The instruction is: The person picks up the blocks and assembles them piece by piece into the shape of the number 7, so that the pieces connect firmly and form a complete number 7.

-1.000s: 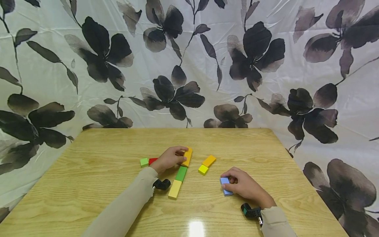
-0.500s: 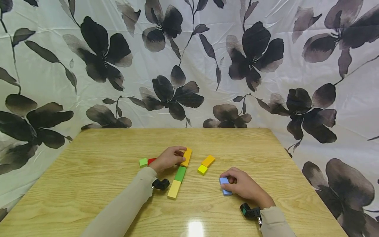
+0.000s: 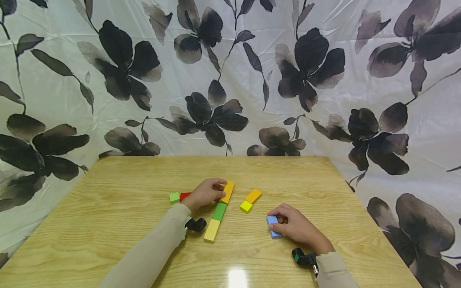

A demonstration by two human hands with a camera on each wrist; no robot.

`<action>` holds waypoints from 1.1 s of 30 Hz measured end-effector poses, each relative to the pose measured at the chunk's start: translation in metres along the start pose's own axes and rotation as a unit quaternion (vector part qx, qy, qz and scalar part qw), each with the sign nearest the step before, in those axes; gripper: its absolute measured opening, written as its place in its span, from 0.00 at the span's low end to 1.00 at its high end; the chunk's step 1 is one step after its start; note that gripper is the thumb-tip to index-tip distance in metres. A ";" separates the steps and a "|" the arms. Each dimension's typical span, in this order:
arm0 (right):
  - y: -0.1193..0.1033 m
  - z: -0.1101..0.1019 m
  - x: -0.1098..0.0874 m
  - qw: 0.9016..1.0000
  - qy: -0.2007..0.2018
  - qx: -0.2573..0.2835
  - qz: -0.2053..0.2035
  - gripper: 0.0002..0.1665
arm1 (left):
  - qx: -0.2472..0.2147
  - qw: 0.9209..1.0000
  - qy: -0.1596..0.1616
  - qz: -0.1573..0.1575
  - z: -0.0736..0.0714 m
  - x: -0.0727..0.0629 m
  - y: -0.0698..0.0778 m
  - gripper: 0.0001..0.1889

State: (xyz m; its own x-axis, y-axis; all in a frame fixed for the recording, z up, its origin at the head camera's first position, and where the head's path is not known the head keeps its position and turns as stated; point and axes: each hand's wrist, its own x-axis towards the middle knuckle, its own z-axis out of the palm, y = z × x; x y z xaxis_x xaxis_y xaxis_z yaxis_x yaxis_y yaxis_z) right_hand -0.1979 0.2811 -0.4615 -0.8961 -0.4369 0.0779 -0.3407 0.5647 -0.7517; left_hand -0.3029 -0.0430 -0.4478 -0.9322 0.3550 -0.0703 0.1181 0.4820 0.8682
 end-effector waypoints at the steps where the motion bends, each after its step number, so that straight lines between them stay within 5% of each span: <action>1: 0.000 0.000 0.000 1.000 0.000 0.000 0.000 0.21 | -0.001 1.000 0.001 0.001 0.000 0.000 0.000 0.23; 33: 0.008 0.002 0.003 0.999 0.009 -0.033 0.007 0.19 | 0.009 1.000 0.011 0.003 0.003 0.001 0.000 0.21</action>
State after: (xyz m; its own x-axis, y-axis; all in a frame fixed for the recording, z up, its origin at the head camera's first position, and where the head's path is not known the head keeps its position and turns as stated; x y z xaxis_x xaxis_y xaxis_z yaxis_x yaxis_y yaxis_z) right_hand -0.2026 0.2831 -0.4689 -0.9053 -0.4173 0.0799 -0.3463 0.6157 -0.7079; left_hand -0.3027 -0.0399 -0.4491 -0.9387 0.3406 -0.0534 0.1306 0.4948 0.8591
